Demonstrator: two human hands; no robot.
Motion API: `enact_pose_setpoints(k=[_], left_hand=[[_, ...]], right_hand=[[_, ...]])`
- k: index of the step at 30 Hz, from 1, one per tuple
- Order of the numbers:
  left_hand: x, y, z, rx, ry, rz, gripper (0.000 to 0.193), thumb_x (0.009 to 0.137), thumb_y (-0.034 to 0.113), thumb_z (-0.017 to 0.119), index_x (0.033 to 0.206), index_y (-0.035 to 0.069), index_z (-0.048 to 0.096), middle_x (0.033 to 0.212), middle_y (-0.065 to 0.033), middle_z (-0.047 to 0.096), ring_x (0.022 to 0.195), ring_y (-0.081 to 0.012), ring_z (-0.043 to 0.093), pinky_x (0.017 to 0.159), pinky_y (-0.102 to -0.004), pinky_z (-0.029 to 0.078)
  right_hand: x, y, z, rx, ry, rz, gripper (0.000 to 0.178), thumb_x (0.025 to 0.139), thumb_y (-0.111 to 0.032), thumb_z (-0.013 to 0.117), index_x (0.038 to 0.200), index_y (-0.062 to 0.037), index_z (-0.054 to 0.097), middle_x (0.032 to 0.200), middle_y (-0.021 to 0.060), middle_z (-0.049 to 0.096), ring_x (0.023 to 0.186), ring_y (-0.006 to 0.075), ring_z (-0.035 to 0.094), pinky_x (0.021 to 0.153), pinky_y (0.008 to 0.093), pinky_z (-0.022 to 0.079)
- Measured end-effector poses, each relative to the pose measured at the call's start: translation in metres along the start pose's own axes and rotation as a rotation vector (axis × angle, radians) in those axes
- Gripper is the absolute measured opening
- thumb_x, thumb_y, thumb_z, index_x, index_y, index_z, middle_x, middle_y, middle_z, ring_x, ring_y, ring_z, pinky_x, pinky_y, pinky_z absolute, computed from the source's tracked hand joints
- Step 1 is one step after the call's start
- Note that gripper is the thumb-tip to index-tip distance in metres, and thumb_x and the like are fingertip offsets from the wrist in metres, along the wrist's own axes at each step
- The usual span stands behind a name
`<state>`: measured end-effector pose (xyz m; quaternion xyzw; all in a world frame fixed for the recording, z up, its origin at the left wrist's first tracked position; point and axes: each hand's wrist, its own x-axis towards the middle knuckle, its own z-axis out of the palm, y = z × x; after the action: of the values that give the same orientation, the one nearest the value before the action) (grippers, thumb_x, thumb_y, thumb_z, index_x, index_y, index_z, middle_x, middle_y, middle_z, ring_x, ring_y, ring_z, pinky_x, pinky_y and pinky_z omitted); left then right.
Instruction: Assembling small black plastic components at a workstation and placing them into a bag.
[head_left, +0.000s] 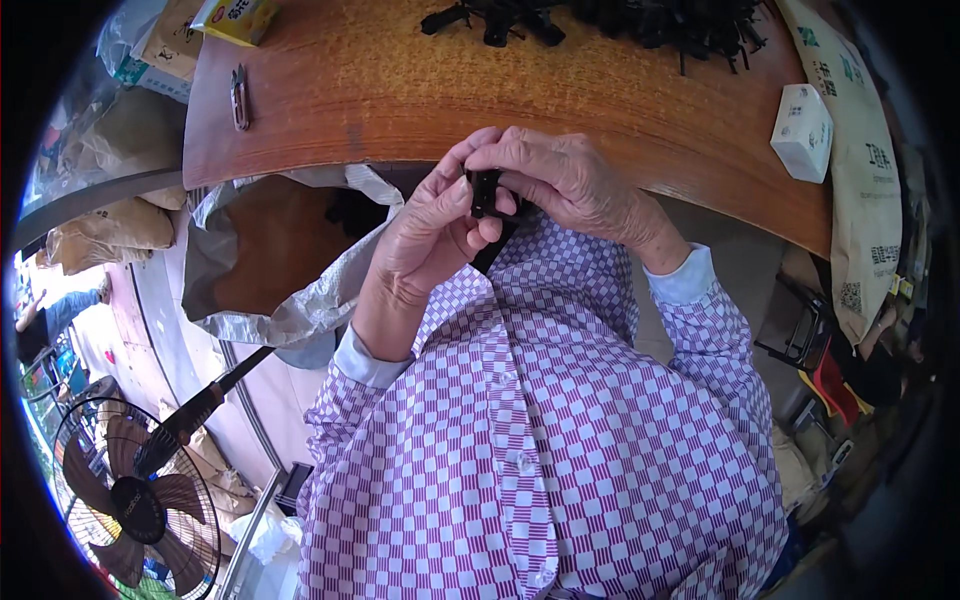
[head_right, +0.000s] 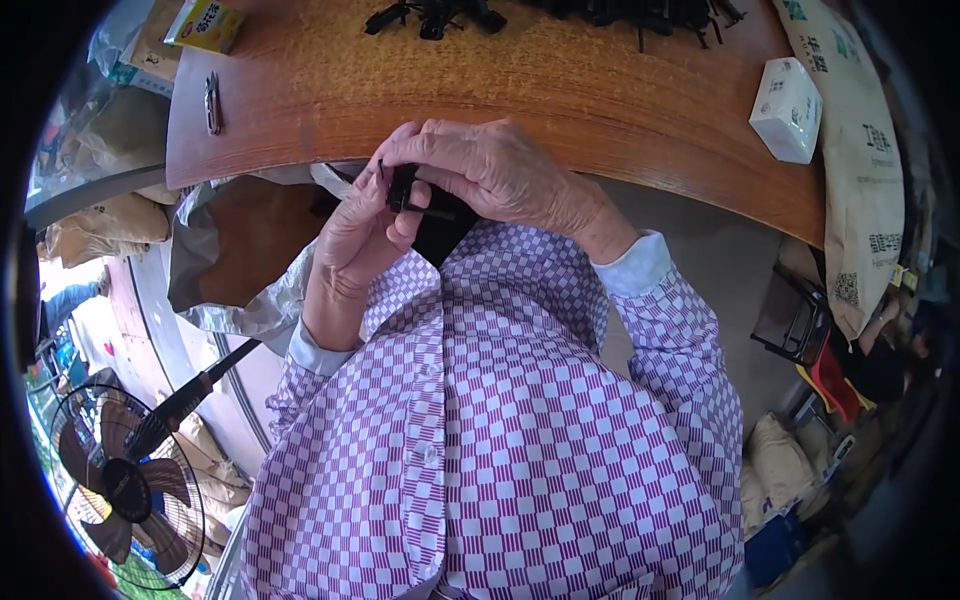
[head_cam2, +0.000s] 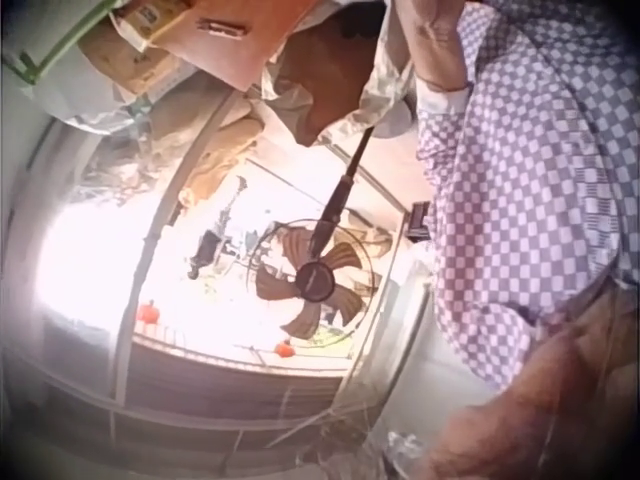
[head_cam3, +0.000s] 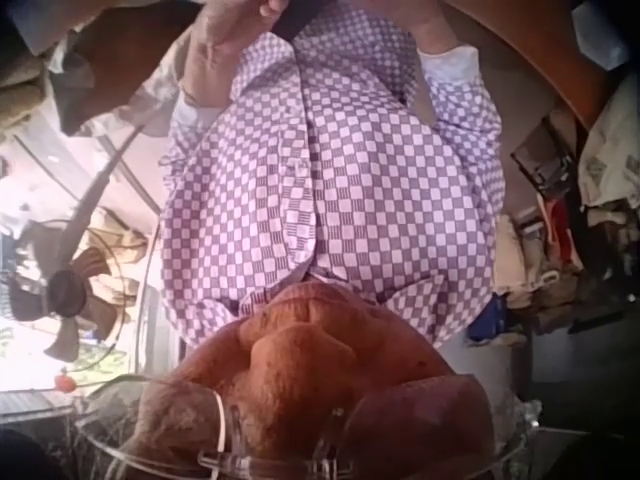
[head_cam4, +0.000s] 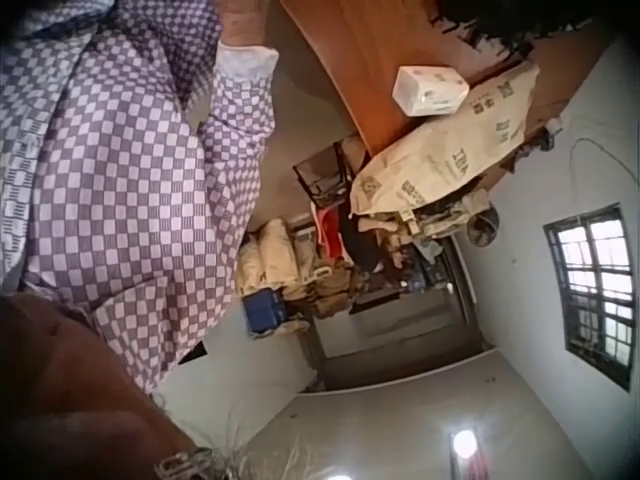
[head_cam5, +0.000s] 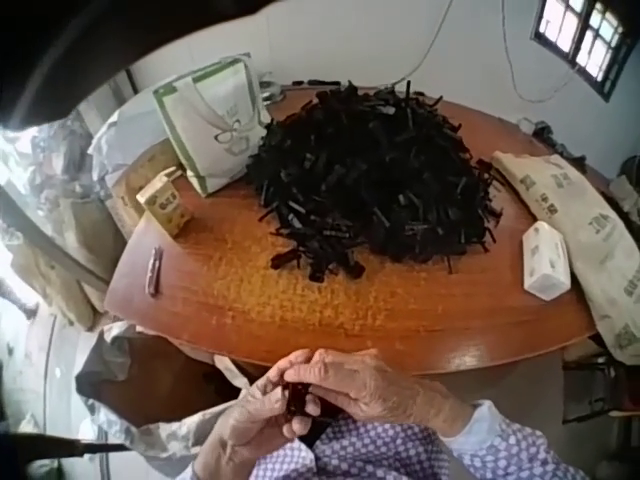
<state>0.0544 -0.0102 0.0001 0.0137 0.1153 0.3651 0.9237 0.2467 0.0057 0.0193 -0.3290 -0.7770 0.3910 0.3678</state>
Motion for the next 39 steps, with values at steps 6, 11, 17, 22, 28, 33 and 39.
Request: enact_pose_setpoints(k=[6, 11, 17, 22, 28, 33, 39], left_hand=[[-0.007, 0.014, 0.012, 0.825, 0.323, 0.282, 0.04, 0.086, 0.01, 0.065, 0.122, 0.006, 0.049, 0.092, -0.0107, 0.065, 0.071, -0.0132, 0.065, 0.06, -0.0183, 0.051], [-0.001, 0.013, 0.01, 1.05, 0.369, 0.356, 0.033, 0.086, 0.002, 0.062, 0.117, 0.004, 0.05, 0.086, -0.0035, 0.062, 0.073, -0.0074, 0.061, 0.062, -0.0175, 0.048], [0.0, 0.016, 0.004, 1.399, 0.441, 0.476, 0.029, 0.08, -0.005, 0.063, 0.104, 0.004, 0.049, 0.075, -0.0026, 0.059, 0.064, -0.0071, 0.055, 0.057, -0.022, 0.046], [0.003, 0.018, 0.009, 1.538, 0.473, 0.444, 0.026, 0.078, -0.001, 0.064, 0.099, 0.004, 0.049, 0.072, -0.0108, 0.06, 0.063, -0.0169, 0.06, 0.057, -0.0279, 0.048], [0.009, 0.009, 0.024, 1.862, 0.539, 0.537, 0.026, 0.078, 0.0, 0.063, 0.1, 0.004, 0.05, 0.083, -0.0166, 0.061, 0.07, -0.0281, 0.064, 0.061, -0.0336, 0.05], [0.018, 0.004, 0.029, 1.908, 0.524, 0.557, 0.026, 0.079, 0.0, 0.062, 0.102, 0.005, 0.051, 0.085, -0.0138, 0.062, 0.072, -0.0272, 0.064, 0.062, -0.0333, 0.05], [0.023, 0.008, 0.04, 1.09, 0.306, 0.534, 0.031, 0.092, 0.004, 0.051, 0.123, 0.004, 0.047, 0.09, -0.0043, 0.059, 0.073, -0.0119, 0.059, 0.062, -0.023, 0.046]], right_hand=[[0.009, -0.015, 0.011, 0.003, 0.196, 0.257, 0.022, 0.097, -0.021, 0.05, 0.113, -0.0061, 0.054, 0.071, -0.0016, 0.047, 0.062, 0.0065, 0.045, 0.055, 0.0212, 0.038], [0.013, -0.022, 0.032, 0.223, 0.076, 0.472, 0.02, 0.099, -0.021, 0.044, 0.102, -0.0031, 0.053, 0.069, 0.0, 0.049, 0.061, 0.0063, 0.046, 0.053, 0.0227, 0.038], [0.019, -0.02, 0.039, 0.093, 0.035, 0.481, 0.023, 0.099, -0.022, 0.044, 0.095, -0.0008, 0.052, 0.063, 0.0046, 0.05, 0.056, 0.0114, 0.049, 0.05, 0.0274, 0.039], [0.017, -0.019, 0.038, 0.068, 0.053, 0.434, 0.023, 0.099, -0.021, 0.044, 0.093, 0.0001, 0.052, 0.06, 0.0064, 0.049, 0.054, 0.0134, 0.05, 0.049, 0.0286, 0.039], [0.013, -0.014, 0.036, 0.155, 0.13, 0.477, 0.019, 0.096, -0.016, 0.049, 0.095, 0.0014, 0.055, 0.068, 0.0155, 0.06, 0.059, 0.0212, 0.06, 0.053, 0.0338, 0.044], [0.001, 0.001, 0.038, 0.261, 0.229, 0.418, 0.022, 0.097, -0.021, 0.048, 0.099, -0.0008, 0.055, 0.068, 0.0045, 0.052, 0.057, 0.0102, 0.049, 0.051, 0.0257, 0.039], [-0.004, -0.008, 0.016, 0.43, 0.423, 0.429, 0.022, 0.098, -0.024, 0.049, 0.103, -0.0037, 0.056, 0.074, -0.0028, 0.052, 0.054, 0.0015, 0.044, 0.045, 0.0154, 0.035]])
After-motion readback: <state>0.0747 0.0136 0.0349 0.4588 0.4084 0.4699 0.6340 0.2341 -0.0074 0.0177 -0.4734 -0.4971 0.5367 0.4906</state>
